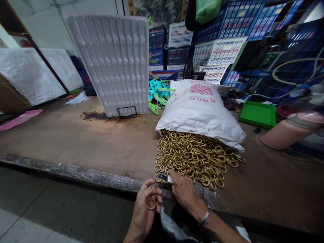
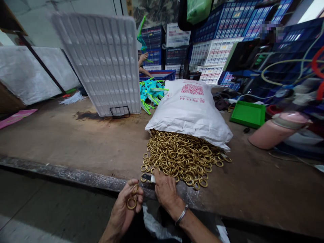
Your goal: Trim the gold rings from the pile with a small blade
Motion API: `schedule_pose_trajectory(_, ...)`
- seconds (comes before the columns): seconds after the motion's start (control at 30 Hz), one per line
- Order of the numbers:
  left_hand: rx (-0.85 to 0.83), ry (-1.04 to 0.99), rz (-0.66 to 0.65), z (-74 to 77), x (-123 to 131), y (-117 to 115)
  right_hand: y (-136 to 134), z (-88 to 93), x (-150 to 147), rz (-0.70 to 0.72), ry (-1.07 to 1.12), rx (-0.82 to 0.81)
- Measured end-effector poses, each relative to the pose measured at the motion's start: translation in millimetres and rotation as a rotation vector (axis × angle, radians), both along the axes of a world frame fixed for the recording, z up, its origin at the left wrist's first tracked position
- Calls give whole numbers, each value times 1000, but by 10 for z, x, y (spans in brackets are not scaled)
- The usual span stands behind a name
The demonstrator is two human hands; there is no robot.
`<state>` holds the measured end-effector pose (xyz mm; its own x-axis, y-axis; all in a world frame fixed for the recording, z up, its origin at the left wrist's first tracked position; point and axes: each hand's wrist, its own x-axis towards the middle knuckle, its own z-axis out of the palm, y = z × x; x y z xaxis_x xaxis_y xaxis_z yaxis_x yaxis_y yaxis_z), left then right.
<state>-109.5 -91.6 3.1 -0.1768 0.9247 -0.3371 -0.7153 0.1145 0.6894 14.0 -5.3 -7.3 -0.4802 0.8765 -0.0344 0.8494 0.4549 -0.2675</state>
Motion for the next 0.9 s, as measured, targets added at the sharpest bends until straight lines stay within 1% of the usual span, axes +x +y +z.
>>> schedule_pose_trajectory(0.17,-25,-118,17,-22,-35,25,26,-19,84,11,188,-43)
schedule_pose_trajectory(0.27,-50,-84,29,-41,-3,45,4,9,152,34,406,-140)
schedule_pose_trajectory(0.33,-52,-18,15,-48,38,61,-38,56,192,22,568,-252)
schedule_pose_trajectory(0.4,-54,48,-8,-51,87,78,-94,114,221,-23,689,-422)
schedule_pose_trajectory(0.47,-55,106,-33,-51,136,97,-150,174,235,-75,759,-599)
schedule_pose_trajectory(0.53,-59,169,-64,-51,179,112,-195,235,237,-110,791,-696)
schedule_pose_trajectory(0.57,-61,203,-85,-52,197,118,-211,265,235,-116,801,-701)
schedule_pose_trajectory(0.67,-49,307,-187,-58,231,123,-237,346,231,-93,820,-644)
schedule_pose_trajectory(0.77,-41,372,-280,-57,246,118,-248,381,237,-58,815,-634)
schedule_pose_trajectory(0.83,-47,390,-278,-42,253,122,-253,367,243,-63,812,-655)
schedule_pose_trajectory(0.9,-24,419,-248,-19,264,136,-255,330,249,-96,819,-673)
